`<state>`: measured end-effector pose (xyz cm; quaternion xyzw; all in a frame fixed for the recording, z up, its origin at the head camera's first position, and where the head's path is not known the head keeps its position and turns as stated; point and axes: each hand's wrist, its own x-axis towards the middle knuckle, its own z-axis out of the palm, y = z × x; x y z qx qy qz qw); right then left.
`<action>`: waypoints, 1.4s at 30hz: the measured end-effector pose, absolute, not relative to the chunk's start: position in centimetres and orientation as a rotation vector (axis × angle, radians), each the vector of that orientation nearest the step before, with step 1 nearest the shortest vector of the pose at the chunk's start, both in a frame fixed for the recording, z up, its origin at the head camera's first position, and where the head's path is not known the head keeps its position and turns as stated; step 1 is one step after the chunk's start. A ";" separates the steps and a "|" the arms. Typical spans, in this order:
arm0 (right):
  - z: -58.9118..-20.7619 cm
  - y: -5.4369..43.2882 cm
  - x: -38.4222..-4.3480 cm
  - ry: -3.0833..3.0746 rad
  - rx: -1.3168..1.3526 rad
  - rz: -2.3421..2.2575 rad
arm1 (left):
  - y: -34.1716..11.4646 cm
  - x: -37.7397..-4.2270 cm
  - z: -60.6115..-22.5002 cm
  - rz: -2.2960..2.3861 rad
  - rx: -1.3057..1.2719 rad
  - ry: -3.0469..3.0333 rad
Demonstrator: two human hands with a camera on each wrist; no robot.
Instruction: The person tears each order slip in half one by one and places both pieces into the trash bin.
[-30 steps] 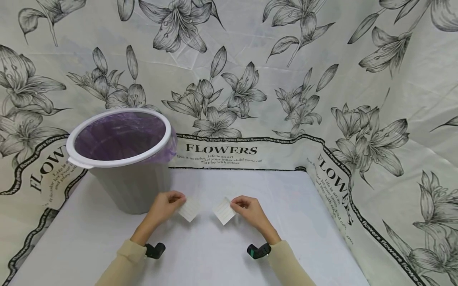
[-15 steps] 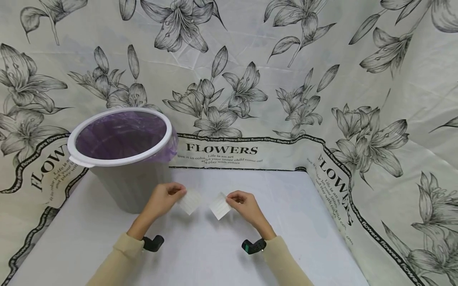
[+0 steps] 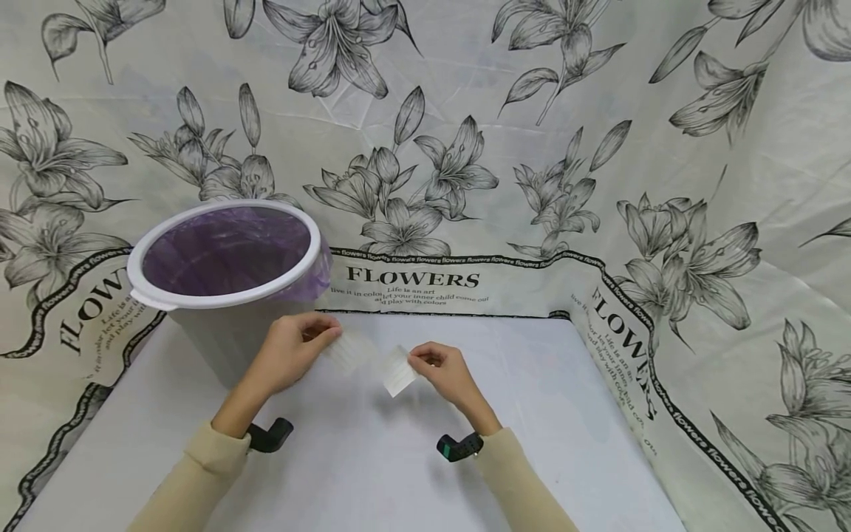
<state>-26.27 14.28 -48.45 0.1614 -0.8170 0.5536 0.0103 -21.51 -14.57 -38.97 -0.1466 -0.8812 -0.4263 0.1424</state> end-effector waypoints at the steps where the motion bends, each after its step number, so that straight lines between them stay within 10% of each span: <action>1: -48.3 14.2 -26.4 -2.551 0.511 1.727 | -14.7 -21.4 -38.5 -1.221 -0.425 -2.537; 42: -35.9 7.7 -29.2 -2.462 1.060 1.526 | -21.0 -18.7 -27.8 -0.900 -0.470 -2.361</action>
